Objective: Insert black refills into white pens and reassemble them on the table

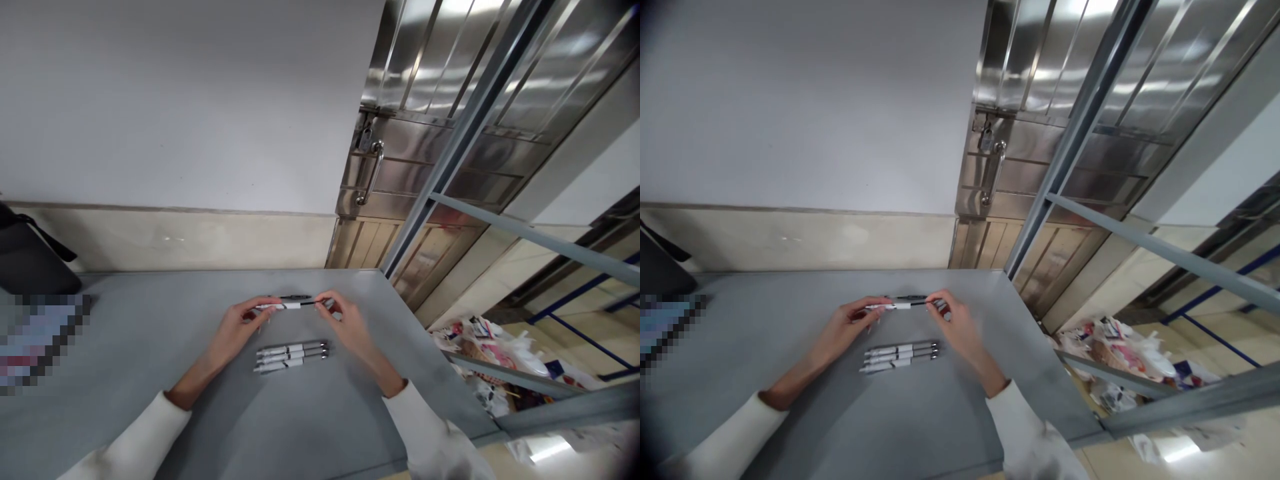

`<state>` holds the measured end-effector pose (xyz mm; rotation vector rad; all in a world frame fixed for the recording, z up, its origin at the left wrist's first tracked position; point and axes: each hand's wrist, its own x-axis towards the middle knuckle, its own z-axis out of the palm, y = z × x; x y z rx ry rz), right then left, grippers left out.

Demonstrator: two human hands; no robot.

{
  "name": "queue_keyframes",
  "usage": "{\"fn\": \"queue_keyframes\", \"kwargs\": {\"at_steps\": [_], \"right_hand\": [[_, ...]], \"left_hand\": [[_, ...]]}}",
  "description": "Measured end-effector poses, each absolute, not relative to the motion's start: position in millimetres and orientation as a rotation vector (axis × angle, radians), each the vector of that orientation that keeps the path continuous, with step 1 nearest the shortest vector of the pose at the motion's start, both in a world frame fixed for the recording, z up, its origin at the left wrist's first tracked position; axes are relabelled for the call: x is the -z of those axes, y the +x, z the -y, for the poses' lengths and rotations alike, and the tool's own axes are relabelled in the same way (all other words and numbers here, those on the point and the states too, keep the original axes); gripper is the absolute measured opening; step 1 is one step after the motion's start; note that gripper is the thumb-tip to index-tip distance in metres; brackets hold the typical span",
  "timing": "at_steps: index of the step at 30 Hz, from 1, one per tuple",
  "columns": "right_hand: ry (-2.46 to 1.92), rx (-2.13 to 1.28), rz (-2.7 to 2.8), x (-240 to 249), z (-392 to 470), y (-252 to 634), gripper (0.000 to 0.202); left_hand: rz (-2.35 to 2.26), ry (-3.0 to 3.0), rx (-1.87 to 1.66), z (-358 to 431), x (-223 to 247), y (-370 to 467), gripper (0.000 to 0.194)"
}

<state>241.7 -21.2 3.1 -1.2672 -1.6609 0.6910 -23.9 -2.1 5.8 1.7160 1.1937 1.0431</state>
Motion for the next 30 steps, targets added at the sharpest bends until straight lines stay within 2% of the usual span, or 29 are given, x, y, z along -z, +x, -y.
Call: {"fn": "queue_keyframes", "kwargs": {"at_steps": [5,13,17,23,30], "right_hand": [[-1.251,-0.781,1.658,-5.7,24.1,238.9,0.027],[-1.193,-0.873,1.498,-4.9,19.3,243.0,0.037],[-1.202,-0.808,1.416,-2.4,13.9,249.8,0.027],[-1.142,-0.825,1.374,-0.2,12.0,250.9,0.031],[-1.110,-0.838,1.380,0.6,12.9,250.0,0.024]], "left_hand": [[-1.204,1.764,-1.054,4.5,-8.6,-23.0,0.033],[-1.257,1.740,-1.056,1.3,-4.7,-28.9,0.039],[-1.295,1.708,-1.061,0.8,-6.8,-30.3,0.039],[-1.292,1.725,-1.064,1.2,-7.6,-30.4,0.037],[-1.274,1.747,-1.051,1.2,-6.2,-30.3,0.037]]}}
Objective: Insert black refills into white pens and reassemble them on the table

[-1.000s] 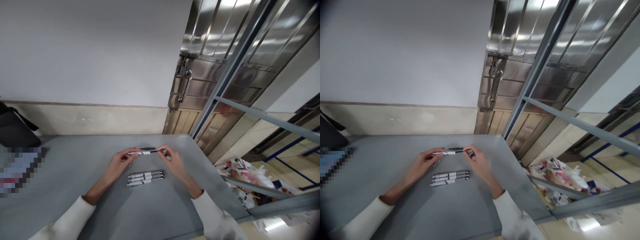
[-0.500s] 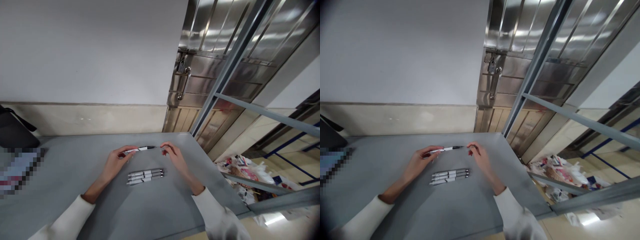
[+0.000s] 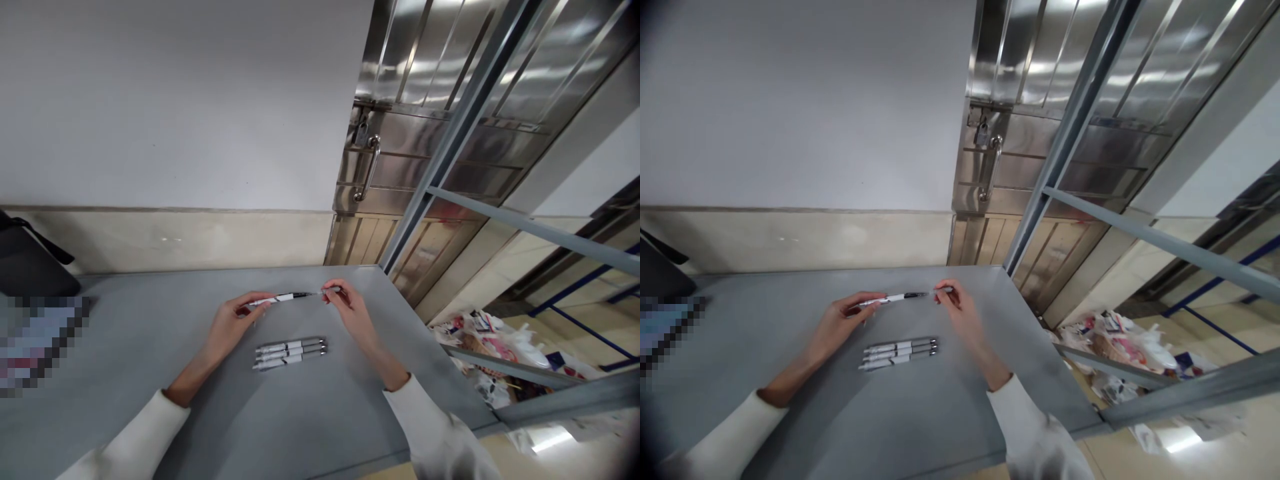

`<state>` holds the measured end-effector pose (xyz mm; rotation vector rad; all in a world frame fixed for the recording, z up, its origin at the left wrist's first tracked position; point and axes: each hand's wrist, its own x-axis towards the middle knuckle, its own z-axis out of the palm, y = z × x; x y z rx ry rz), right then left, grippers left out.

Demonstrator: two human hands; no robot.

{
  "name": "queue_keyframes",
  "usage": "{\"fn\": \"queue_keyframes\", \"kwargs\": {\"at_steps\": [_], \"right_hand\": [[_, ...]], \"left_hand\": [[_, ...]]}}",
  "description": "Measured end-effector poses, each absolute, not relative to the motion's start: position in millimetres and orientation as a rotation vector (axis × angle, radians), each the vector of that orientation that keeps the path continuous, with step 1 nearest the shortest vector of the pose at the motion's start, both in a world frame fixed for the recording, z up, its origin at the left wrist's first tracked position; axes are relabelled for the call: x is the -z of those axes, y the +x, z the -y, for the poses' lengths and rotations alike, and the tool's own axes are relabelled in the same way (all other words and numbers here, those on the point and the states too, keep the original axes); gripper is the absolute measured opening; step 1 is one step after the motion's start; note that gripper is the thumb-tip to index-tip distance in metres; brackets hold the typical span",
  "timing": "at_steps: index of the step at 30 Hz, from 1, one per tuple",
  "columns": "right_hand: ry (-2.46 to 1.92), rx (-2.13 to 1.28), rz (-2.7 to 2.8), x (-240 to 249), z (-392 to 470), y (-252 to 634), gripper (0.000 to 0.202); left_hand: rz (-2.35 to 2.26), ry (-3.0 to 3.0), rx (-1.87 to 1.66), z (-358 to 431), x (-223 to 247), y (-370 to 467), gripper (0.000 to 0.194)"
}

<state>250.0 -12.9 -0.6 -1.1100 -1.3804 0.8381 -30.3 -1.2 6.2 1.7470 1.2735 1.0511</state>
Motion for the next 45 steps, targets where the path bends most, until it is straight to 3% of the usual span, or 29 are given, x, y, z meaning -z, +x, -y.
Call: {"fn": "queue_keyframes", "kwargs": {"at_steps": [22,39,45], "right_hand": [[-1.171,-0.833,1.440,1.9,11.2,252.2,0.031],[-1.060,-0.991,1.546,-6.4,25.3,230.3,0.018],[-1.068,-1.001,1.558,-7.3,25.1,229.3,0.021]], "left_hand": [[-1.275,1.742,-1.043,0.0,-4.7,-30.5,0.037],[-1.224,1.753,-0.973,4.8,-5.0,-21.1,0.034],[-1.197,1.761,-0.972,4.0,-2.0,-21.0,0.034]]}}
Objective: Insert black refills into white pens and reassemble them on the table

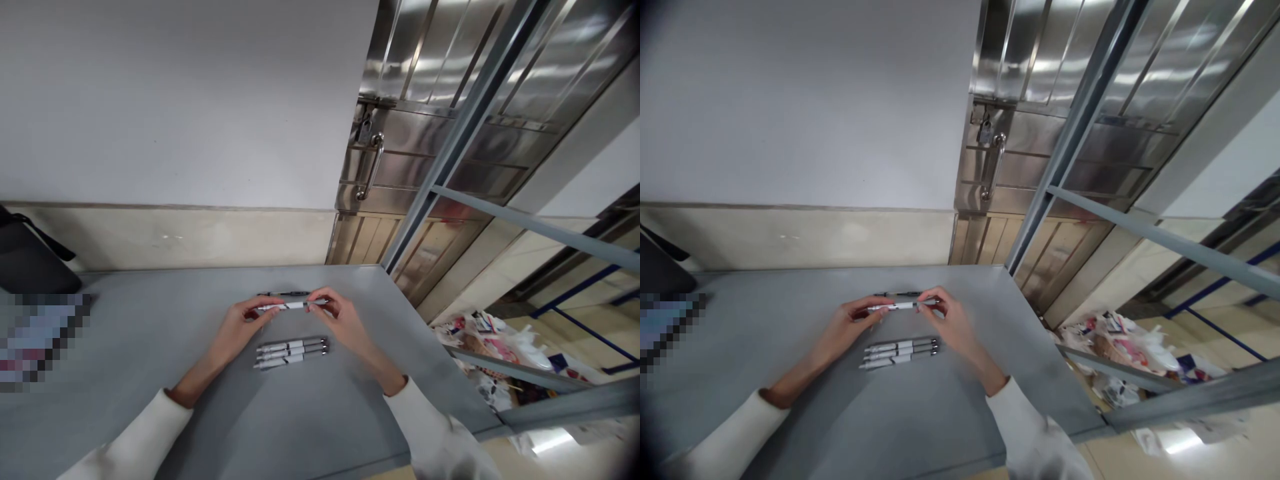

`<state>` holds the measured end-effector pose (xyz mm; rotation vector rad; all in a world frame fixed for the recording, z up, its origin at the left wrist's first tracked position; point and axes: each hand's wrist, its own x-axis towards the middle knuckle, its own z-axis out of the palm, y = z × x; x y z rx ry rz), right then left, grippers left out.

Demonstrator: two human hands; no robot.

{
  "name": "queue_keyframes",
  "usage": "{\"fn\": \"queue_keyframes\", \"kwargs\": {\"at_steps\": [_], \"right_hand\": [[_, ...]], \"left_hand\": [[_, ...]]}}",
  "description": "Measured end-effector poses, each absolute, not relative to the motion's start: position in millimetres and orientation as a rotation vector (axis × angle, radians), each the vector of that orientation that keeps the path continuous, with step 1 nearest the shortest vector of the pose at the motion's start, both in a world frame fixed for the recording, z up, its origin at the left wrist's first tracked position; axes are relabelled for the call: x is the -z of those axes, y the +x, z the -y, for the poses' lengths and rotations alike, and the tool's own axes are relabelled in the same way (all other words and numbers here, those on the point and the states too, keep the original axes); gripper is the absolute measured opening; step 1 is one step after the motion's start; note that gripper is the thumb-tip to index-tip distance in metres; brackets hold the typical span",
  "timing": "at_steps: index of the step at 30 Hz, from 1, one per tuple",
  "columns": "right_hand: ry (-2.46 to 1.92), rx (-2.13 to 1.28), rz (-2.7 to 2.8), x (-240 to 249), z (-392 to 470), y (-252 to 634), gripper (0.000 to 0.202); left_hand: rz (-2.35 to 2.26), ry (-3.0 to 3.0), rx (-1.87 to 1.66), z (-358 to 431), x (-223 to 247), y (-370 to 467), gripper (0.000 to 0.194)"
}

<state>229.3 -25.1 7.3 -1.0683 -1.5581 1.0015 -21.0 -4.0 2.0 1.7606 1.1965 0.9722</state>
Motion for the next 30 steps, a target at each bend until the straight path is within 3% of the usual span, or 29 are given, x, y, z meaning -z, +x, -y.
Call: {"fn": "queue_keyframes", "kwargs": {"at_steps": [10,25,30], "right_hand": [[-1.129,-1.052,1.547,-5.6,27.7,228.0,0.032],[-1.099,-1.011,1.561,-8.8,27.2,228.9,0.024],[-1.166,-1.090,1.557,-9.6,28.0,230.2,0.034]], "left_hand": [[-1.204,1.810,-0.972,12.0,-12.3,-18.0,0.030],[-1.213,1.779,-0.976,11.5,-7.7,-19.8,0.032],[-1.188,1.784,-0.991,10.4,-5.0,-20.6,0.031]]}}
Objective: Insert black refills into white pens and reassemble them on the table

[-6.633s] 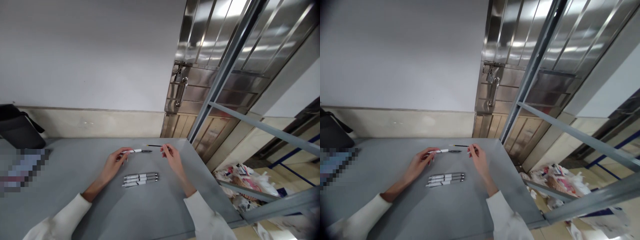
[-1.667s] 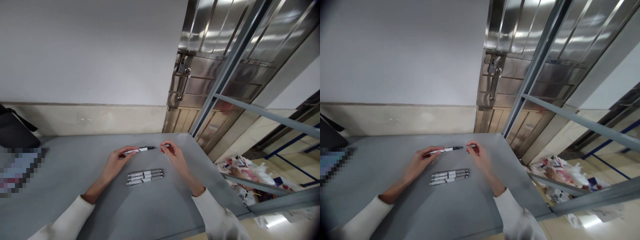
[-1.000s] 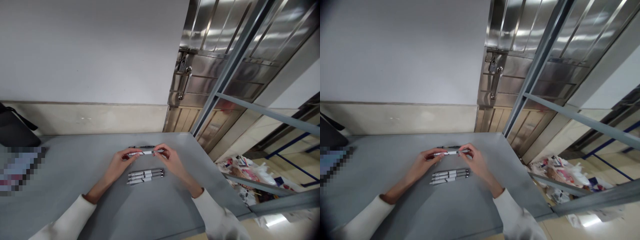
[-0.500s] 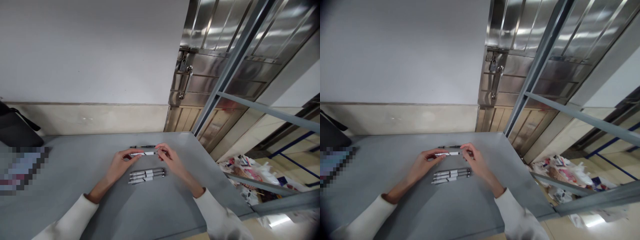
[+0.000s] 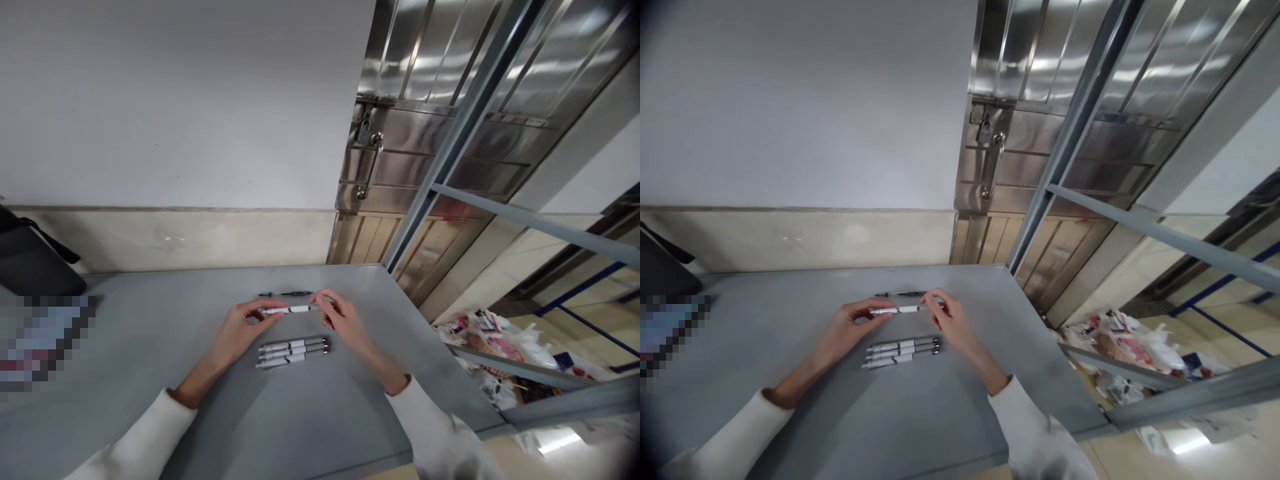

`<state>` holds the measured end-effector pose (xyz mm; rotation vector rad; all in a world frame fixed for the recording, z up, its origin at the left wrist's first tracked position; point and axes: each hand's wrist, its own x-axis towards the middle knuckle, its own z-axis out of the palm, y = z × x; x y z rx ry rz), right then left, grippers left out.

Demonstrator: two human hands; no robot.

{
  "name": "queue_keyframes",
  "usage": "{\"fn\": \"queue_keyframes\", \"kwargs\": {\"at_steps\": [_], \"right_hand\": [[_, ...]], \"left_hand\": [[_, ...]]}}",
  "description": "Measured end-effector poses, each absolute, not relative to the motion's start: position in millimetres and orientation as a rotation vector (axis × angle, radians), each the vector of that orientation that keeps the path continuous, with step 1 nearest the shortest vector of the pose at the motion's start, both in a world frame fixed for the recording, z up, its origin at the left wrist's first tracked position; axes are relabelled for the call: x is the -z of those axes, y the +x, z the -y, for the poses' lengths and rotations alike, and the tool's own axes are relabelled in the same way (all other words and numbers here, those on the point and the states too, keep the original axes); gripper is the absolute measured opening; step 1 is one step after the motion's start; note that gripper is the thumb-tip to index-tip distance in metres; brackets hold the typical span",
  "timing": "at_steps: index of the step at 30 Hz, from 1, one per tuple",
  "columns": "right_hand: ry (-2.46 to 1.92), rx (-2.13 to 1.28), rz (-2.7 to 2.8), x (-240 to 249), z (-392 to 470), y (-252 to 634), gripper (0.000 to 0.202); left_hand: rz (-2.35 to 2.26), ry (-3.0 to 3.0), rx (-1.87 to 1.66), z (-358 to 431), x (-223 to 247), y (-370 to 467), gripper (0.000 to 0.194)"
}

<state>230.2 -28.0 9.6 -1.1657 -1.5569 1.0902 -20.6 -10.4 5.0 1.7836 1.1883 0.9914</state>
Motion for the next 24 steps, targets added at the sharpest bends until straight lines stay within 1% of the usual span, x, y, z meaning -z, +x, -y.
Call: {"fn": "queue_keyframes", "kwargs": {"at_steps": [5,7,10,11,15,17,20,24], "right_hand": [[-1.089,-1.048,1.575,-12.1,28.7,229.0,0.023],[-1.094,-1.066,1.568,-12.4,29.0,228.1,0.024],[-1.122,-1.113,1.542,-12.4,29.3,227.6,0.034],[-1.123,-1.110,1.548,-12.5,29.5,227.9,0.035],[-1.103,-1.029,1.593,-13.5,30.3,229.1,0.025],[-1.105,-1.053,1.580,-13.1,30.3,229.2,0.024],[-1.110,-1.109,1.545,-11.5,29.6,229.2,0.031],[-1.083,-1.031,1.592,-10.3,29.3,229.8,0.022]], "left_hand": [[-1.212,1.781,-0.999,9.8,-5.7,-20.9,0.030],[-1.203,1.785,-1.003,10.3,-6.8,-20.4,0.029],[-1.190,1.788,-0.997,11.2,-8.3,-19.6,0.028],[-1.191,1.782,-0.998,11.4,-8.6,-19.4,0.028],[-1.214,1.758,-1.017,11.1,-9.1,-19.6,0.028],[-1.213,1.763,-1.019,11.0,-9.4,-19.7,0.028],[-1.197,1.772,-1.001,10.8,-9.5,-19.8,0.029],[-1.214,1.761,-0.995,10.2,-7.5,-20.1,0.032]]}}
